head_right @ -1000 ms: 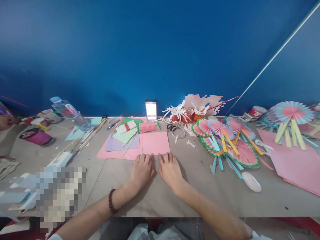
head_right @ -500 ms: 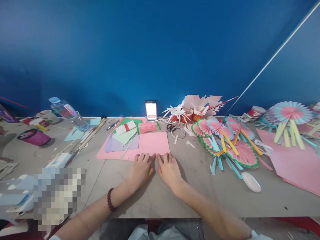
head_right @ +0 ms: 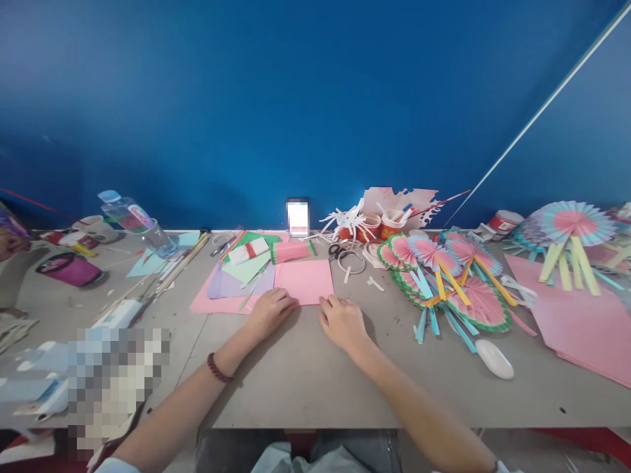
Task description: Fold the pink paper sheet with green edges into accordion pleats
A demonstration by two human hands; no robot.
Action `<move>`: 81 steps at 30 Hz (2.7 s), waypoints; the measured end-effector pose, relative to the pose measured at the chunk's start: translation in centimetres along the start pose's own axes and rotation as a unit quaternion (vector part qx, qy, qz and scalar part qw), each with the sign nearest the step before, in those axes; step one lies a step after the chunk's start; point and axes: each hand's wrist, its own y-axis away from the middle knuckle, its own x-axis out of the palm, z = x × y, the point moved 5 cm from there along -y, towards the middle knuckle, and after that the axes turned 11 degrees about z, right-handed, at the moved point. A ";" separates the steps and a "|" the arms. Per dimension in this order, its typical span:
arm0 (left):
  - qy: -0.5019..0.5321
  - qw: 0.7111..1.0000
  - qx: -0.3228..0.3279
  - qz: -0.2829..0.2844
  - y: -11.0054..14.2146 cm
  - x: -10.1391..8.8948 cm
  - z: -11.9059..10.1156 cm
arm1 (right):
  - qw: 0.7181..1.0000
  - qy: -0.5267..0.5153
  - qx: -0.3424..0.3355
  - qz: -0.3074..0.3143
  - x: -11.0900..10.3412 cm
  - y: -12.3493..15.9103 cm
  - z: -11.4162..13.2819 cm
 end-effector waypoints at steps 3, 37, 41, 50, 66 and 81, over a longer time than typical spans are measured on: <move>-0.015 1.000 0.009 -0.021 0.0 0.1 -0.4 | 0.999 -0.026 -0.010 -0.042 0.2 -0.4 -0.9; 0.427 0.878 -0.117 -0.183 0.8 -2.8 1.2 | 0.952 -0.260 -0.027 -0.160 0.6 -0.9 -4.0; 0.433 0.873 -0.127 -0.182 0.9 -2.4 1.4 | 0.942 -0.293 -0.027 -0.162 0.5 -1.0 -4.3; 0.448 0.865 -0.107 -0.199 0.8 -2.9 1.1 | 0.936 -0.317 -0.005 -0.153 0.7 -1.0 -4.9; 0.196 0.918 -0.060 -0.338 2.3 -4.6 -0.5 | 0.864 -0.454 -0.003 -0.219 -0.3 -0.5 -4.4; 0.085 0.976 0.123 -0.162 0.4 -2.0 -5.2 | 0.555 -0.824 0.101 0.057 3.6 -0.8 0.2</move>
